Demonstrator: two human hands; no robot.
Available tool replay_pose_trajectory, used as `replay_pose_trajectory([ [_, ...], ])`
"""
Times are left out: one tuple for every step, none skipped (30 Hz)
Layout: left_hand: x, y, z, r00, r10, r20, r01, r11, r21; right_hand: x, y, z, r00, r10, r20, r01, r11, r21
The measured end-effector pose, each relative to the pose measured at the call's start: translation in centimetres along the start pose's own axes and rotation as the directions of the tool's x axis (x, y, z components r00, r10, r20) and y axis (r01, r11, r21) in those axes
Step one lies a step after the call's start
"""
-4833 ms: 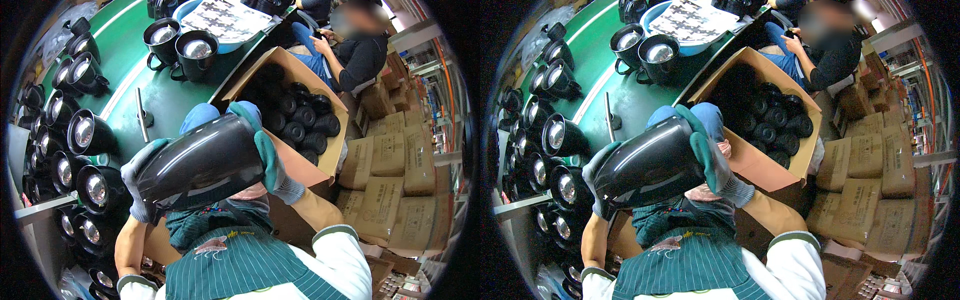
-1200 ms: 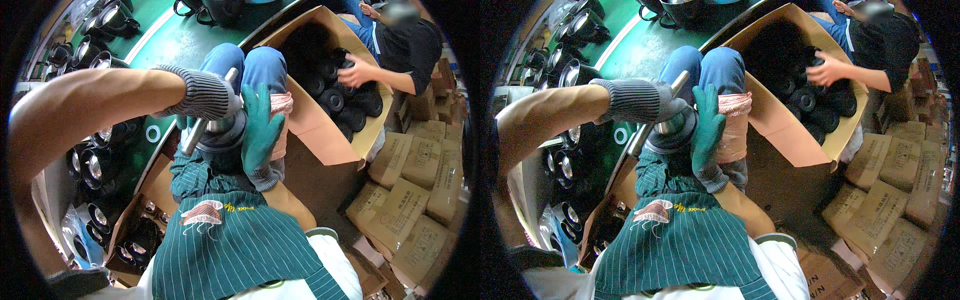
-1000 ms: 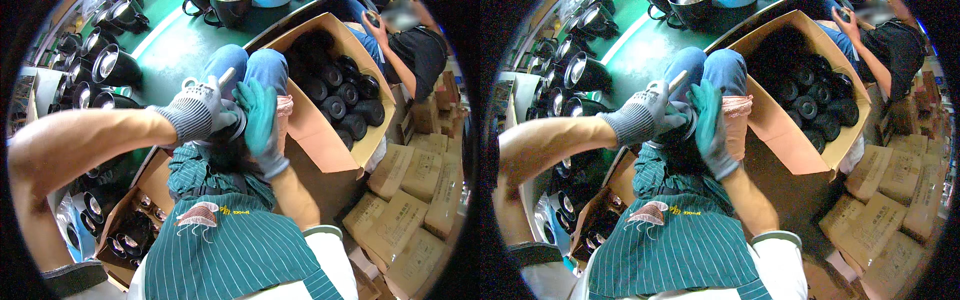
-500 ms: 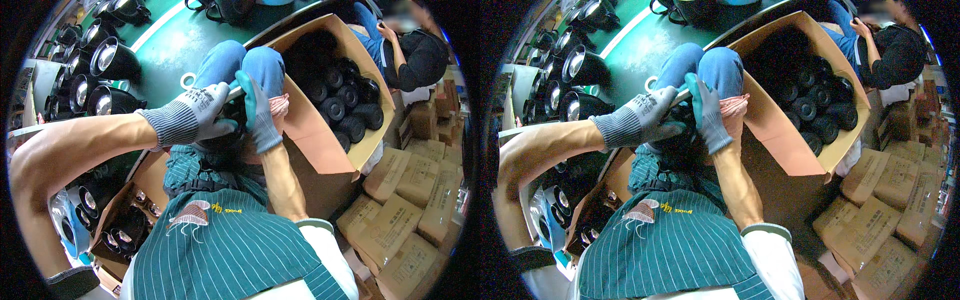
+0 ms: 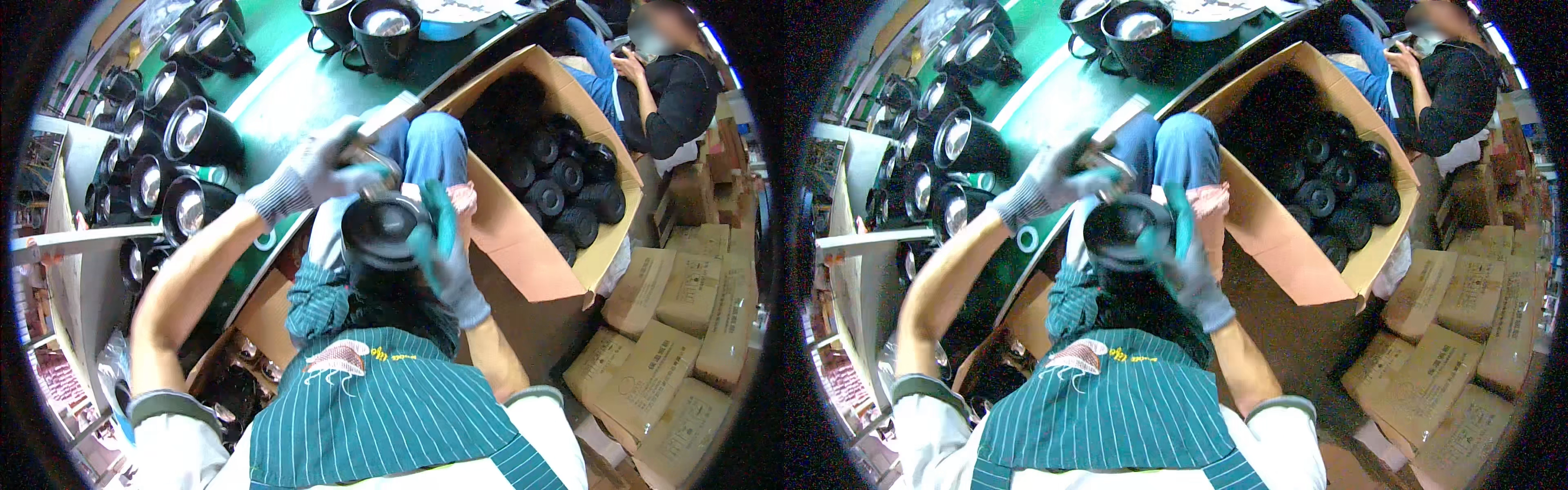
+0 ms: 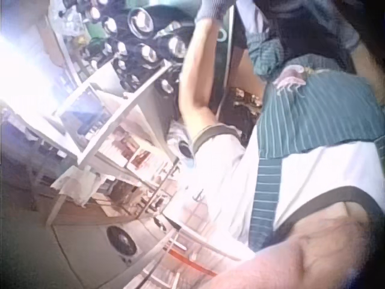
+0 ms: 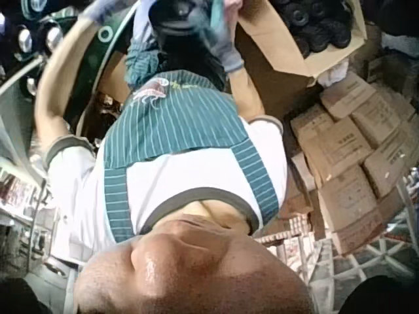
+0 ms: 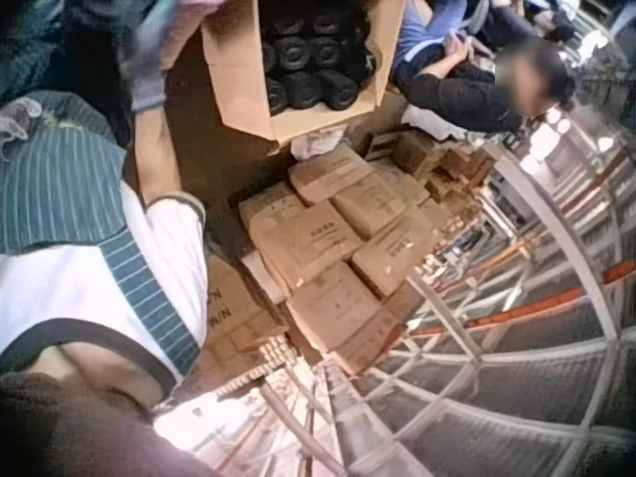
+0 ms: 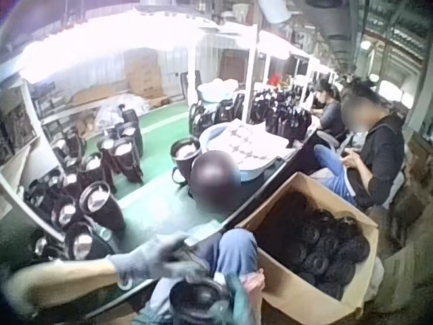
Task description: The person sits on the floor and assembles black kettles by inserting a metal rod into the base and attaching a lid. They handle each kettle one at a time, placing the finished units on the table.
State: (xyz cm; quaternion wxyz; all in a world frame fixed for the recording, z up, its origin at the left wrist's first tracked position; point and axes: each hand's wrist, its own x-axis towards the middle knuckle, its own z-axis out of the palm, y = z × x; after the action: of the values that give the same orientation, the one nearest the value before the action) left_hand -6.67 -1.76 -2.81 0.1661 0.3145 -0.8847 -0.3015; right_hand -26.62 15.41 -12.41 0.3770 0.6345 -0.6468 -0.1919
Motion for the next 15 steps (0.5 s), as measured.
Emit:
replay_pose_trajectory([
  [-0.2, -2.4, 0.3, 0.980, -0.181, -0.086, 0.179, 0.983, -0.032, 0.4, 1.6, -2.0, 1.000, 0.002, -0.009, 0.003, 0.836, 0.548],
  [0.0, -4.7, 0.8, 0.924, -0.345, -0.165, 0.333, 0.938, -0.096, 0.4, 3.0, -3.9, 1.000, 0.006, -0.010, 0.007, 0.402, 0.916],
  [0.8, -3.5, -0.5, 0.843, -0.509, -0.176, 0.532, 0.838, 0.125, 0.1, 4.1, -5.0, 1.000, 0.008, -0.002, 0.003, -0.162, 0.987],
  [1.4, -6.2, 0.7, 0.853, -0.449, -0.264, 0.513, 0.815, 0.271, 0.1, 4.5, -5.5, 0.998, -0.013, 0.058, -0.060, -0.173, 0.983],
  [0.9, -10.6, 2.0, 0.847, -0.382, -0.370, 0.518, 0.750, 0.412, 0.4, 4.5, -5.7, 0.997, -0.041, 0.059, -0.066, -0.198, 0.978],
  [0.4, -14.9, 3.4, 0.845, -0.371, -0.384, 0.532, 0.655, 0.537, 0.7, 4.3, -5.4, 0.996, -0.062, 0.057, -0.070, -0.222, 0.973],
  [-2.4, -21.1, 5.7, 0.871, -0.142, -0.470, 0.465, 0.544, 0.698, 1.6, 3.8, -5.5, 0.996, -0.085, 0.034, -0.055, -0.265, 0.963],
  [-1.9, -22.3, 6.9, 0.865, -0.218, -0.453, 0.490, 0.567, 0.662, 2.1, 3.9, -4.9, 0.998, -0.058, 0.034, -0.051, -0.321, 0.946],
  [-1.9, -23.1, 7.4, 0.849, -0.294, -0.440, 0.525, 0.573, 0.630, 2.1, 3.8, -4.5, 0.998, -0.044, 0.043, -0.056, -0.338, 0.940],
  [0.2, -20.3, 7.4, 0.801, -0.422, -0.424, 0.593, 0.654, 0.470, 1.4, 3.9, -3.7, 0.997, 0.004, 0.078, -0.070, -0.406, 0.911],
  [-1.3, -21.2, 7.1, 0.823, -0.327, -0.465, 0.557, 0.628, 0.544, 1.9, 4.5, -4.7, 0.999, 0.021, 0.024, -0.013, -0.420, 0.908],
  [1.6, -15.2, 4.6, 0.694, -0.679, -0.239, 0.715, 0.613, 0.336, 2.2, 6.1, -5.3, 0.997, 0.077, 0.011, 0.016, -0.348, 0.937],
  [0.9, -12.5, 3.3, 0.722, -0.606, -0.334, 0.692, 0.626, 0.359, 2.6, 6.8, -5.9, 0.991, 0.136, -0.002, 0.050, -0.352, 0.935],
  [0.8, -9.6, 1.4, 0.733, -0.635, -0.243, 0.674, 0.629, 0.388, 2.9, 8.1, -6.3, 0.978, 0.209, -0.009, 0.077, -0.316, 0.946],
  [-1.0, -9.4, 1.6, 0.838, -0.402, -0.369, 0.538, 0.723, 0.433, 3.6, 9.2, -6.6, 0.960, 0.279, -0.018, 0.099, -0.278, 0.956],
])
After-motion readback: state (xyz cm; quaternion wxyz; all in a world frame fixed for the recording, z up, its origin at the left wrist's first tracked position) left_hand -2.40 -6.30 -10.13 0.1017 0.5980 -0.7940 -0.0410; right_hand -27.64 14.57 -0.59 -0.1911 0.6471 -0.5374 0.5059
